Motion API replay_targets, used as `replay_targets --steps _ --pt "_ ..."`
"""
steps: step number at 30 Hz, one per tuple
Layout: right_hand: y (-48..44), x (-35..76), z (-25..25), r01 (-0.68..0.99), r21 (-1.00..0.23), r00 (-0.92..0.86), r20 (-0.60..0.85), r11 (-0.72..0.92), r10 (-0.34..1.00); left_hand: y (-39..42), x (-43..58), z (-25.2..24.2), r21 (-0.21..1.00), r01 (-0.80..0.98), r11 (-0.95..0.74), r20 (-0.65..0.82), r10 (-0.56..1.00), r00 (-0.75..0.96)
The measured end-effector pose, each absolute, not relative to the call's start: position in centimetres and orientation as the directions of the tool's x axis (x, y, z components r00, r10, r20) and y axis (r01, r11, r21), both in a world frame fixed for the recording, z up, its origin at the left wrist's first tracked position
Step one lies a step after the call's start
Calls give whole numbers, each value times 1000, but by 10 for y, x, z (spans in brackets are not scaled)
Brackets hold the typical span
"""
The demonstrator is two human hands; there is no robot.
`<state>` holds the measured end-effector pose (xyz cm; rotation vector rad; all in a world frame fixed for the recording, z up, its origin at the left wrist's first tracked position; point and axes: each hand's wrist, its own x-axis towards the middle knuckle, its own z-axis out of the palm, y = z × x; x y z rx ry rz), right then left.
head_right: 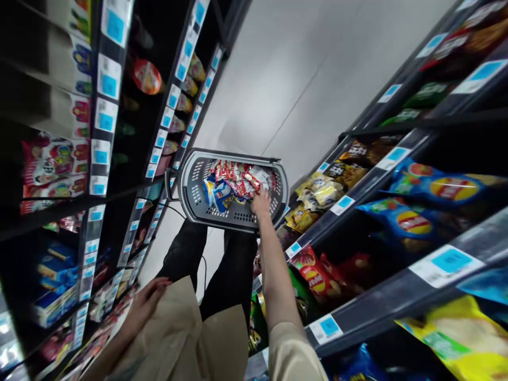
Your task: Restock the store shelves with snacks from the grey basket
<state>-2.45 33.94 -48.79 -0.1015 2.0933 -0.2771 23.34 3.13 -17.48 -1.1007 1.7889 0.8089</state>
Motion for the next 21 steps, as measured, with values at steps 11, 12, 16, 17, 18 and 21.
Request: replay_targets --steps 11,12,16,17,18,21 --pt "316 -20 -429 380 -242 -642 -764 893 65 24 258 -171 207 -953 220 -896 -349 -275" --pt "310 -17 -403 418 -254 -657 -748 872 97 19 252 -166 240 -947 213 -882 -360 -304" --pt "286 17 -271 465 -307 -752 -632 830 187 -1 223 -134 416 -882 222 -803 -365 -471" --pt "280 29 -236 476 -325 -774 -595 817 214 -5 215 -124 476 -851 223 -778 -345 -526" --pt "274 41 -203 499 -346 -790 -558 795 254 -8 207 -114 540 -811 225 -747 -317 -585" --pt "255 58 -120 410 -524 -896 -383 746 223 -12 184 -87 707 -653 270 -618 -212 -757"
